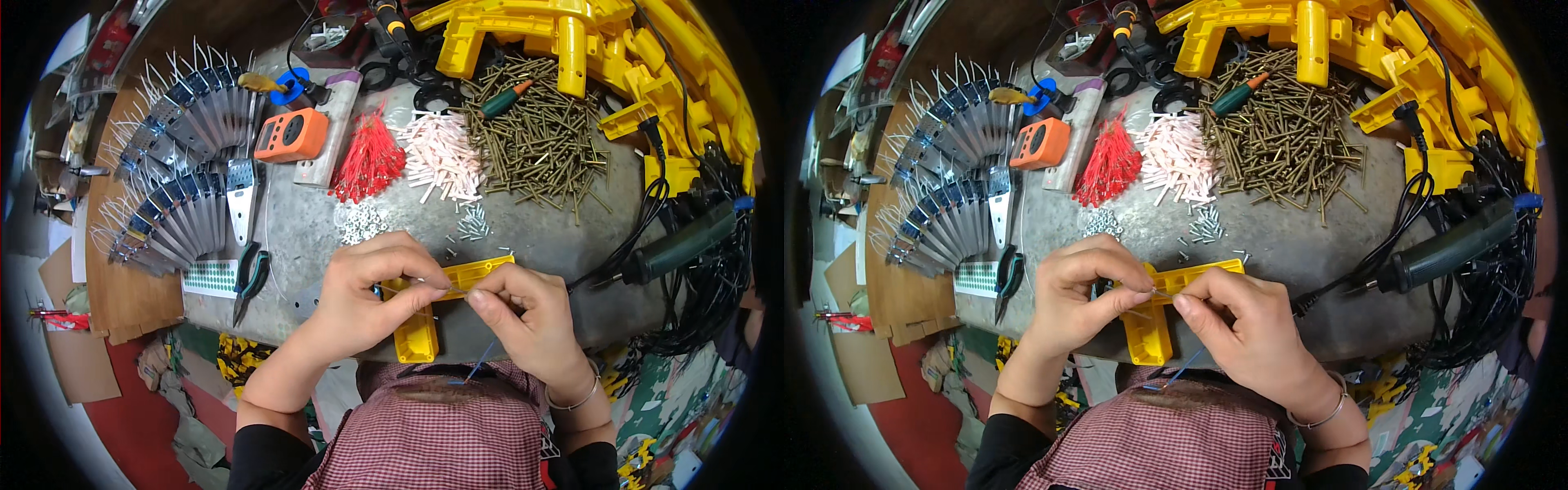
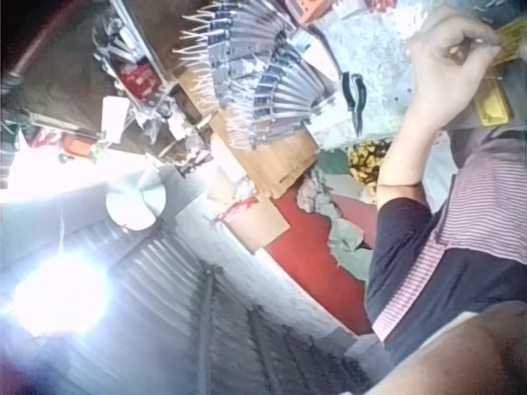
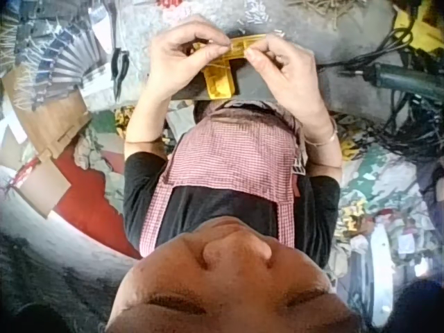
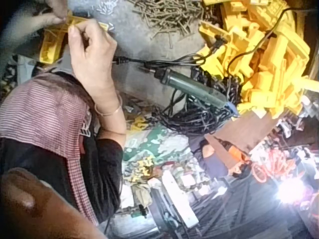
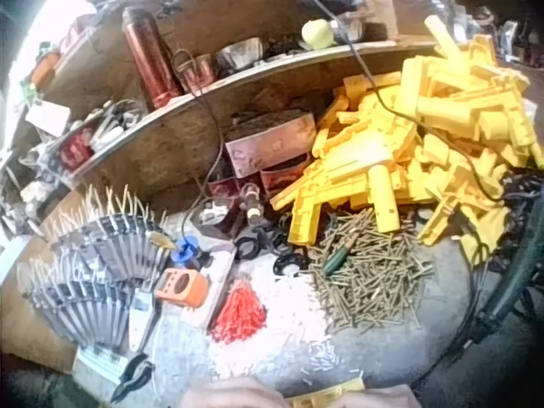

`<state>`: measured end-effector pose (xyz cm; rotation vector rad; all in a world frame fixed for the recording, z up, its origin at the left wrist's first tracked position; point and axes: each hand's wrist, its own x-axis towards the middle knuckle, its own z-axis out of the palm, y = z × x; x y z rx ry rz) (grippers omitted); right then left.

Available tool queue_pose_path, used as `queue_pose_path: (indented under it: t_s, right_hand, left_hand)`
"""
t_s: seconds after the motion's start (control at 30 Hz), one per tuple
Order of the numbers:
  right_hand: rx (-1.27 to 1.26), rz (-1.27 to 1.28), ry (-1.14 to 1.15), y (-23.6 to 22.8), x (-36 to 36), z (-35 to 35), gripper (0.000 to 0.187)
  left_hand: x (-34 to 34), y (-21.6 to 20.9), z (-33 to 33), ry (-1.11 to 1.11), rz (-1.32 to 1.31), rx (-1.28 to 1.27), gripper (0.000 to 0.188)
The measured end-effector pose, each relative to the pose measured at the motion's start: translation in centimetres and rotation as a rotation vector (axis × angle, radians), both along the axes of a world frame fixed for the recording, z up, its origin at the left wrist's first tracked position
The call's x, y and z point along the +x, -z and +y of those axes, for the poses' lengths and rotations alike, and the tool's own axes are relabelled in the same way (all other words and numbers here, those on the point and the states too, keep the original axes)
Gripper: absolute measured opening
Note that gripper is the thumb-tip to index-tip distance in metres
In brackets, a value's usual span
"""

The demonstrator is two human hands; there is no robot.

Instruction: Assembling components into a yellow plastic toy housing using a soldering iron and an electric screwdriver.

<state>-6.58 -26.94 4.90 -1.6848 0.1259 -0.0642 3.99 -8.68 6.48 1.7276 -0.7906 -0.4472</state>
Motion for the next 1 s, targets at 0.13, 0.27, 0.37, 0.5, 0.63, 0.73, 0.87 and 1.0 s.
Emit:
queue_pose_path:
  t_s: [0.13, 0.27, 0.37, 0.5, 0.63, 0.73, 0.87, 1.0]
  right_hand:
    - [-0.068, -0.090, -0.063, 0.8, 0.3, -0.4, 0.020]
    - [-0.334, -0.082, -0.189, 1.1, 0.3, 0.4, 0.059]
    - [-0.278, -0.135, -0.169, 0.9, 0.3, 0.3, 0.065]
    - [0.142, 0.065, -0.140, 1.1, 0.5, -1.2, 0.036]
    - [0.439, 0.037, 0.035, 1.0, 0.5, -1.1, 0.020]
    - [0.467, -0.065, 0.063, 1.4, 0.6, -1.1, 0.017]
    - [0.422, 0.004, 0.167, 0.7, 0.3, -0.7, 0.012]
    - [0.287, 0.076, 0.213, 0.1, 0.7, -0.3, 0.011]
  left_hand:
    - [-0.3, -0.5, -0.3, 0.028, -0.063, 0.061, 0.011]
    - [-1.1, -0.3, -1.3, 0.087, -0.073, 0.095, 0.013]
    - [-0.3, -0.8, -1.7, 0.305, 0.019, 0.171, 0.017]
    - [5.7, -0.5, -0.9, 0.006, 0.031, 0.293, 0.012]
    - [6.5, 3.8, -3.8, -0.129, -0.575, 0.585, 0.012]
    - [6.3, 5.0, -4.2, -0.135, -0.786, 0.631, 0.013]
    - [6.0, 3.9, -3.1, -0.079, -0.857, 0.647, 0.012]
    - [3.2, 0.9, -1.3, -0.058, -0.221, 0.411, 0.015]
